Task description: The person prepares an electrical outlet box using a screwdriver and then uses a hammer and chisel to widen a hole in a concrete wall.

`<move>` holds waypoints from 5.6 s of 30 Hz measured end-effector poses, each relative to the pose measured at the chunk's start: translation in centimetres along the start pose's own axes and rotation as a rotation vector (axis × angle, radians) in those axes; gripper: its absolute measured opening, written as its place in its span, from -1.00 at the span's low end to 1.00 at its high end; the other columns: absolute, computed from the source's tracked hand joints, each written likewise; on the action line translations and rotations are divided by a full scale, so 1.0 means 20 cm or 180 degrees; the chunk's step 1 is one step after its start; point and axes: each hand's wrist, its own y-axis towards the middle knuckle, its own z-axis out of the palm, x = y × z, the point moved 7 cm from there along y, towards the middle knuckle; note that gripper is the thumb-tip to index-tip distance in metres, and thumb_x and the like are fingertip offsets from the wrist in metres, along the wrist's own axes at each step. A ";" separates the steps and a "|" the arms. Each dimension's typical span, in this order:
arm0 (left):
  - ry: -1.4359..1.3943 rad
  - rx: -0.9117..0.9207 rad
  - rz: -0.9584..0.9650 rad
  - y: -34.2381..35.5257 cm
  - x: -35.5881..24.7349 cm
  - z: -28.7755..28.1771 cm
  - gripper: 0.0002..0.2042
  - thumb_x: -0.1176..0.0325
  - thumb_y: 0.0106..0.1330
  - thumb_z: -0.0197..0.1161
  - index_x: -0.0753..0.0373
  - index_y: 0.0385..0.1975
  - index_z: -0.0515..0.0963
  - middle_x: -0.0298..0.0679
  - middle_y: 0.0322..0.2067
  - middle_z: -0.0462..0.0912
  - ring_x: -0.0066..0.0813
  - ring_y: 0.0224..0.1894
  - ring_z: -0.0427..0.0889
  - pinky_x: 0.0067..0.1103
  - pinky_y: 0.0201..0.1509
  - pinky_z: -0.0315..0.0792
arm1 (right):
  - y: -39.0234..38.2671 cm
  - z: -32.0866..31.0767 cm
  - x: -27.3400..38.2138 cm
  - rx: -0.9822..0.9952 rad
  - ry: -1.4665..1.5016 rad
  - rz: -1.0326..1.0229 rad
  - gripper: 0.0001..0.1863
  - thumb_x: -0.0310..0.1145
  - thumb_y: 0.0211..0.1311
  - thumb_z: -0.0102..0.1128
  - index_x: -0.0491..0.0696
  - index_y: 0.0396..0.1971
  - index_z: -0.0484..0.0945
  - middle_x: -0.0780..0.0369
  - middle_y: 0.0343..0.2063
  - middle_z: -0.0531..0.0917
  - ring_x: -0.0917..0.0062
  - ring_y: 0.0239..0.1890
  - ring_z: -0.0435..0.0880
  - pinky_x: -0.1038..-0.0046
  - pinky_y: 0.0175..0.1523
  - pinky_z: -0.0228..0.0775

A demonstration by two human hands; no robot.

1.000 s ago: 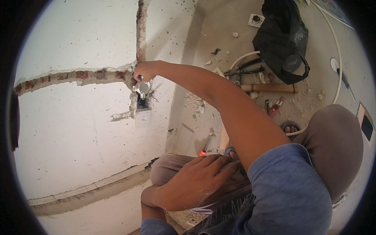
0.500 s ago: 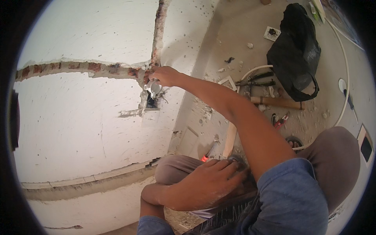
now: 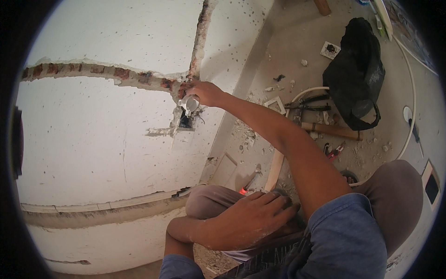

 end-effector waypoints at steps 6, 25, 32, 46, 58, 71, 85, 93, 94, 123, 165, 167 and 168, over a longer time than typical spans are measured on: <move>-0.0064 -0.0224 -0.0291 -0.07 -0.01 -0.17 -0.58 0.25 0.29 0.17 0.33 0.09 0.42 -0.06 -0.07 0.50 -0.18 0.03 0.52 -0.41 0.10 0.42 | 0.01 -0.03 0.02 0.0045 -0.0105 0.0047 -0.76 -0.39 0.14 0.27 0.09 -0.15 0.65 0.19 -0.24 0.57 0.24 -0.14 0.61 0.20 -0.09 0.47; 0.0993 -0.5353 0.2206 -0.79 -0.45 -0.44 -0.79 0.43 0.28 0.05 0.12 -0.59 0.23 -0.49 -0.57 0.21 -0.73 -0.65 0.17 -0.68 -0.64 0.03 | 0.08 0.04 -0.08 -0.0066 -0.0232 -0.0412 -0.80 -0.49 -0.05 0.20 0.07 -0.38 0.69 0.18 -0.41 0.67 0.22 -0.26 0.65 0.18 -0.23 0.47; 0.1103 -0.5534 0.2036 -0.83 -0.42 -0.44 -0.77 0.36 0.30 0.06 0.07 -0.60 0.23 -0.52 -0.59 0.21 -0.73 -0.68 0.17 -0.66 -0.64 0.03 | 0.06 0.03 -0.03 -0.0128 -0.0345 -0.0439 -0.80 -0.43 0.03 0.20 0.12 -0.32 0.68 0.27 -0.29 0.69 0.33 -0.12 0.64 0.24 -0.12 0.51; -0.1003 -0.5233 0.2043 -0.75 -0.15 -0.52 -0.58 0.07 0.47 -0.08 0.09 -0.67 0.34 -0.58 -0.74 0.24 -0.66 -0.65 0.23 -0.61 -0.54 0.10 | 0.05 -0.03 0.04 0.0240 -0.0517 -0.0097 -0.78 -0.37 0.14 0.20 0.14 -0.19 0.64 0.21 -0.19 0.63 0.27 -0.12 0.64 0.21 -0.10 0.50; -0.6308 0.0037 0.0879 -0.25 -0.22 -0.20 -0.48 -0.03 0.54 -0.18 0.33 -0.20 0.59 -0.30 -0.46 0.51 -0.58 -0.43 0.39 -0.58 -0.26 0.29 | 0.05 0.00 0.05 0.0249 -0.0485 -0.0079 -0.75 -0.41 0.16 0.21 0.12 -0.14 0.63 0.16 -0.19 0.60 0.22 -0.15 0.64 0.20 -0.11 0.48; -0.6132 -0.0584 0.1879 -0.22 -0.26 -0.29 -0.30 -0.09 0.54 -0.28 0.45 -0.35 0.67 -0.21 -0.58 0.61 -0.59 -0.69 0.24 -0.59 -0.58 0.14 | 0.02 0.00 0.02 0.0249 -0.0518 -0.0017 -0.75 -0.39 0.19 0.21 0.11 -0.12 0.62 0.16 -0.17 0.58 0.22 -0.16 0.64 0.22 -0.09 0.50; -0.6315 -0.0681 0.2422 -0.19 -0.23 -0.21 -0.39 -0.02 0.54 -0.18 0.36 -0.55 0.58 -0.25 -0.65 0.53 -0.56 -0.64 0.25 -0.59 -0.51 0.18 | 0.04 -0.05 0.04 -0.0016 -0.0732 -0.0060 -0.77 -0.31 0.18 0.22 0.15 -0.14 0.63 0.12 -0.16 0.60 0.21 -0.19 0.66 0.22 -0.12 0.53; -0.5963 -0.1090 0.1139 -0.33 -0.05 -0.15 -0.47 0.00 0.47 -0.23 0.33 -0.34 0.57 -0.16 -0.48 0.61 -0.31 -0.27 0.58 -0.39 -0.17 0.41 | -0.28 -0.40 0.02 -0.0674 0.0213 0.0334 -0.83 -0.44 0.15 0.28 -0.08 -0.24 0.63 0.15 -0.35 0.59 0.45 -0.41 0.66 0.46 -0.29 0.55; -0.5904 -0.1954 0.1659 -0.34 0.02 -0.17 -0.47 -0.03 0.47 -0.25 0.32 -0.32 0.55 -0.17 -0.44 0.60 -0.25 -0.19 0.57 -0.35 -0.11 0.41 | -0.41 -0.42 -0.05 -0.0569 0.0110 0.0488 -0.83 -0.44 0.15 0.28 -0.08 -0.24 0.63 0.15 -0.36 0.59 0.45 -0.42 0.66 0.45 -0.29 0.54; -0.3304 -0.0037 0.0965 -0.38 -0.11 -0.02 -0.55 -0.01 0.44 -0.08 0.29 -0.03 0.46 -0.08 -0.12 0.57 -0.13 -0.03 0.55 -0.26 0.05 0.43 | -1.36 -0.64 -0.40 0.4236 -0.2525 0.1400 -0.60 -0.08 0.02 0.30 -0.13 -0.30 0.64 -0.02 -0.25 0.67 0.08 -0.14 0.65 0.14 -0.03 0.49; -0.4959 -0.3585 -0.1681 -0.59 1.26 0.36 -0.54 -0.04 0.45 0.07 0.25 0.05 0.35 -0.31 -0.41 0.51 -0.53 -0.36 0.54 -0.56 -0.27 0.51 | -1.05 -0.49 0.74 -0.0516 0.2484 0.1537 -0.42 0.12 0.48 -0.18 -0.18 -0.03 0.42 0.39 -0.66 0.35 0.75 -0.63 0.28 0.62 -0.53 0.11; -0.4974 -0.3733 -0.1553 -0.60 1.33 0.33 -0.57 -0.02 0.45 0.07 0.25 0.00 0.35 -0.32 -0.41 0.52 -0.56 -0.38 0.54 -0.55 -0.25 0.51 | -1.21 -0.40 0.66 -0.0451 0.2424 0.1692 -0.38 0.17 0.44 -0.15 -0.19 -0.10 0.45 0.36 -0.65 0.38 0.72 -0.61 0.32 0.57 -0.51 0.15; -0.5005 -0.3787 -0.1491 -0.60 1.36 0.32 -0.59 0.00 0.45 0.07 0.26 -0.02 0.35 -0.32 -0.41 0.52 -0.57 -0.39 0.54 -0.54 -0.24 0.51 | -1.28 -0.36 0.62 -0.0422 0.2382 0.1795 -0.36 0.20 0.42 -0.13 -0.20 -0.14 0.46 0.35 -0.64 0.39 0.70 -0.60 0.34 0.55 -0.50 0.17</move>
